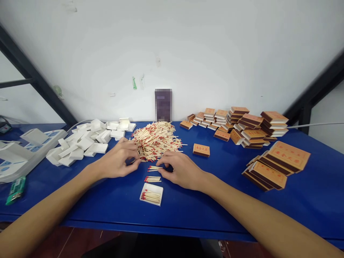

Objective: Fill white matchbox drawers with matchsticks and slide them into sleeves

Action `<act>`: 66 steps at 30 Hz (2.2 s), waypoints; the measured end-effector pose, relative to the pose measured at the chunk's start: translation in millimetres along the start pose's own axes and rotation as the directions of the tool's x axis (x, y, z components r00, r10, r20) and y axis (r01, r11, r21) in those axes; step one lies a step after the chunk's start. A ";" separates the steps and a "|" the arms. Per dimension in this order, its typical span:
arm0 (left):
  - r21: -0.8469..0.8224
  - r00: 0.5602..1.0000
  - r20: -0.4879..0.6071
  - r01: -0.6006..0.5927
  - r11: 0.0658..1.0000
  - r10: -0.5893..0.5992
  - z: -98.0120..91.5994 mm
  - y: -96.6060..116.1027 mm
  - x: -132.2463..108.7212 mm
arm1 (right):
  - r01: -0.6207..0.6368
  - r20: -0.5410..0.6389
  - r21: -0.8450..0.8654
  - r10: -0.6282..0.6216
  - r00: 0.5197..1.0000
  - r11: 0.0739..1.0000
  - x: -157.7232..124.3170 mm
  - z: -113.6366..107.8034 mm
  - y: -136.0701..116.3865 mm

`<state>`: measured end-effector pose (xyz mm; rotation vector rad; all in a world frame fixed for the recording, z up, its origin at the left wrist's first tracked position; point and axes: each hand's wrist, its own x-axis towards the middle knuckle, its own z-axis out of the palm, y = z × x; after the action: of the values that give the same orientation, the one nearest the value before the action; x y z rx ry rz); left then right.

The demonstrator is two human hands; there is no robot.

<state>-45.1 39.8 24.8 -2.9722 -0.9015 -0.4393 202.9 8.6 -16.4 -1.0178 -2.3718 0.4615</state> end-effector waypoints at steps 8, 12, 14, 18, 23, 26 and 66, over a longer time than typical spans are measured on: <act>-0.026 0.982 0.159 0.106 0.994 -0.101 -13.2 -24.8 -10.6 | -0.008 0.012 0.007 0.007 1.000 1.000 0.4 -0.4 -1.0; -0.031 0.976 0.196 0.105 0.994 -0.097 -13.5 -19.2 -10.3 | -0.009 0.016 0.007 0.009 1.000 1.000 0.2 0.2 -0.3; -0.014 0.974 0.206 0.097 0.995 -0.092 -13.5 -17.5 -9.8 | -0.011 0.016 0.006 0.010 1.000 1.000 0.1 0.5 0.5; 0.013 0.984 0.140 0.109 0.994 -0.109 -14.8 -17.1 -9.8 | -0.005 0.010 0.007 0.005 1.000 1.000 0.2 0.6 1.3; -0.040 0.998 0.016 0.055 0.998 -0.054 -7.1 -6.0 -4.7 | 0.026 0.010 -0.019 -0.026 1.000 0.999 0.6 0.7 0.6; -0.081 0.999 0.021 0.043 0.996 -0.041 6.3 6.6 2.5 | 0.042 0.016 -0.042 -0.042 0.999 0.998 0.7 1.2 0.2; -0.147 0.988 0.144 -0.036 0.989 0.057 3.8 7.1 -0.4 | 0.003 0.010 -0.082 -0.002 1.000 0.997 -1.1 0.1 -2.6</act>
<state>-40.5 33.9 21.5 -3.1864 -0.8423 -0.2985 202.0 6.1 -15.6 -1.0512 -2.4178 0.3721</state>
